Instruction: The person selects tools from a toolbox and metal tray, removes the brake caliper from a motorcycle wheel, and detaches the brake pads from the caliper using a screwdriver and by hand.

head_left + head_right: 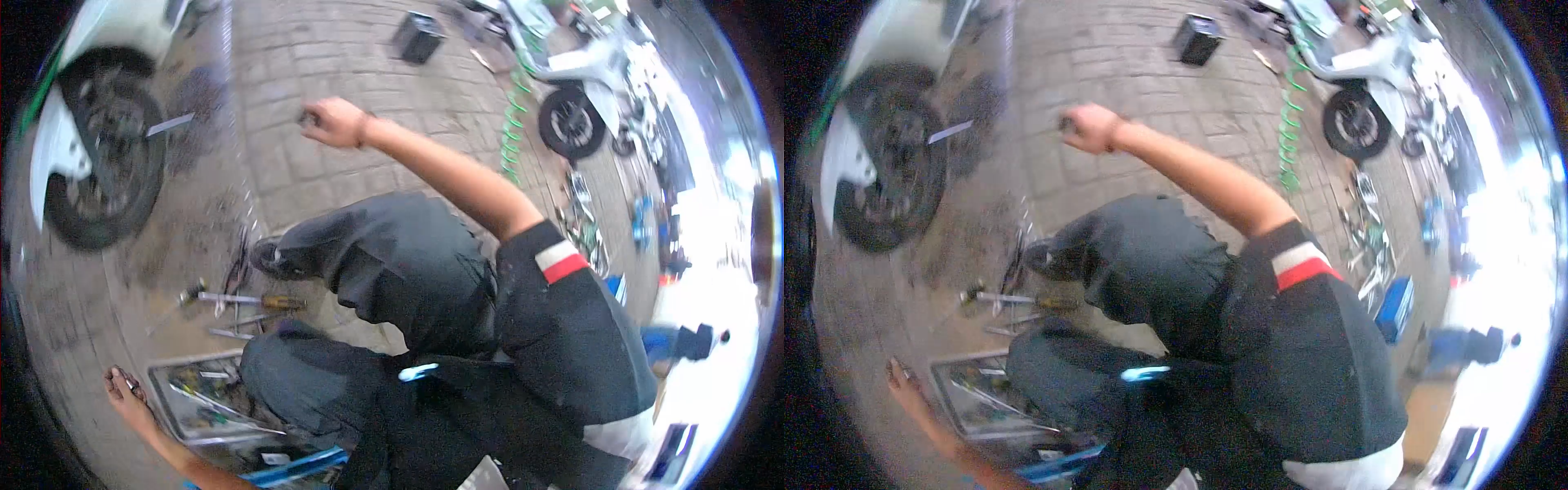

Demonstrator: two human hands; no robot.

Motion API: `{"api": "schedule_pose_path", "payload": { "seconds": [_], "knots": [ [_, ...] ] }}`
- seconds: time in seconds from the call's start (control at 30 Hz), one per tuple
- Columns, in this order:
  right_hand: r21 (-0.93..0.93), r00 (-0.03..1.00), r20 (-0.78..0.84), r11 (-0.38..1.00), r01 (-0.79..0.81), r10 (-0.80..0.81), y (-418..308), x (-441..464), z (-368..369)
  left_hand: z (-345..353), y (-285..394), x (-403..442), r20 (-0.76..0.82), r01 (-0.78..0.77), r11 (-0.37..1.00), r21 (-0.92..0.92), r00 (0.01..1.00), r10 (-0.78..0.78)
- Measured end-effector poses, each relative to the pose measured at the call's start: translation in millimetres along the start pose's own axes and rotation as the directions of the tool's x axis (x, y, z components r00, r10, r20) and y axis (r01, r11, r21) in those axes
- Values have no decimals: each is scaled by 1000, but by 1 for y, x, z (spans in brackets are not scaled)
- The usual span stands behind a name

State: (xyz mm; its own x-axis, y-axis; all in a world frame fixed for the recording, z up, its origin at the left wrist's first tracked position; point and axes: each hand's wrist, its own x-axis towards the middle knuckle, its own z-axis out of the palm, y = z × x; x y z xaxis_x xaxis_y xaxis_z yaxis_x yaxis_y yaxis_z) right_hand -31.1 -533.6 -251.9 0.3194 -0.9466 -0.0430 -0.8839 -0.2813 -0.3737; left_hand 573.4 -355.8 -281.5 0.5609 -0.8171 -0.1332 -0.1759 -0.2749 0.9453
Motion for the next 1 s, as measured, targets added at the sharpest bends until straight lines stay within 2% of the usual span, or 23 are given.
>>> {"api": "schedule_pose_path", "payload": {
  "seconds": [0.03, 0.07, 0.1, 0.13, 0.17, 0.2, 0.27, 0.33, 0.37, 0.43, 0.47, 0.53, 0.6, 0.67, 0.73, 0.77, 0.8, 0.83, 0.87, 0.9, 0.93, 0.97, 1.0],
  "knots": [
    [47, 990, -135, 999, -23, 30, 30, -59, -2, 34, 26, -5, -1, -58, 998, -40, 998, 58],
    [113, 977, -121, 980, -162, 175, 60, -116, 7, 69, 52, -10, -1, -116, 990, -80, 993, 116],
    [45, 938, 55, 937, -346, 343, 71, -172, -6, 94, 68, -9, 103, -60, 987, -151, 992, 76],
    [73, 909, 41, 906, -417, 416, 97, -231, 4, 120, 79, -9, 212, 10, 978, -210, 977, 35],
    [82, 837, 135, 836, -543, 531, 97, -276, -6, 147, 77, -4, 266, 28, 964, -263, 963, 44],
    [84, 792, 113, 789, -609, 600, 106, -318, -2, 171, 86, -12, 307, 33, 966, -256, 951, 48],
    [82, 727, 94, 723, -686, 680, 140, -380, 14, 215, 100, -42, 583, 96, 949, -300, 806, 103],
    [82, 478, 145, 471, -878, 866, 171, -431, 37, 248, 78, -51, 664, 128, 947, -294, 740, 106],
    [78, 447, 154, 440, -895, 881, 195, -456, 55, 265, 62, -55, 630, 135, 959, -249, 774, 54],
    [53, 44, 143, 37, -998, 989, 246, -499, 81, 307, 48, -62, 609, 164, 970, -180, 793, -21],
    [33, 3, 170, -2, -999, 985, 261, -516, 83, 323, 42, -66, 587, 102, 991, -84, 809, -34],
    [2, -197, 95, -198, -980, 976, 270, -565, 103, 343, 17, -66, 577, 18, 994, 106, 813, -76],
    [-63, -265, 107, -259, -964, 958, 259, -597, 118, 363, -21, -45, 590, -4, 977, 212, 798, -125],
    [-117, -292, 110, -280, -953, 950, 255, -621, 135, 374, -47, -25, 694, -307, 936, 171, 712, 106],
    [-85, -287, 152, -276, -957, 946, 248, -633, 159, 385, -21, -34, 716, -215, 897, 387, 683, -145],
    [11, -123, 142, -126, -992, 982, 245, -628, 161, 390, -18, -35, 685, -136, 917, 375, 707, -175],
    [212, -102, 187, -142, -967, 977, 245, -618, 160, 384, -16, -21, 771, -336, 847, 411, 625, -126],
    [469, -156, 310, -293, -833, 938, 269, -625, 179, 408, 31, -61, 641, -187, 820, 542, 723, -258],
    [487, -95, 329, -255, -835, 939, 286, -637, 191, 420, 49, -74, 609, -175, 802, 571, 746, -270],
    [405, -57, 316, -189, -895, 947, 291, -647, 195, 426, 58, -74, 617, -284, 719, 634, 746, -249],
    [307, -50, 301, -146, -941, 952, 297, -664, 207, 434, 84, -85, 660, -297, 740, 604, 706, -256],
    [214, -67, 287, -132, -968, 955, 306, -675, 214, 438, 76, -84, 653, -338, 726, 599, 730, -199],
    [134, -104, 272, -144, -980, 957, 311, -687, 220, 445, 68, -84, 676, -241, 796, 556, 688, -264]
  ]
}}
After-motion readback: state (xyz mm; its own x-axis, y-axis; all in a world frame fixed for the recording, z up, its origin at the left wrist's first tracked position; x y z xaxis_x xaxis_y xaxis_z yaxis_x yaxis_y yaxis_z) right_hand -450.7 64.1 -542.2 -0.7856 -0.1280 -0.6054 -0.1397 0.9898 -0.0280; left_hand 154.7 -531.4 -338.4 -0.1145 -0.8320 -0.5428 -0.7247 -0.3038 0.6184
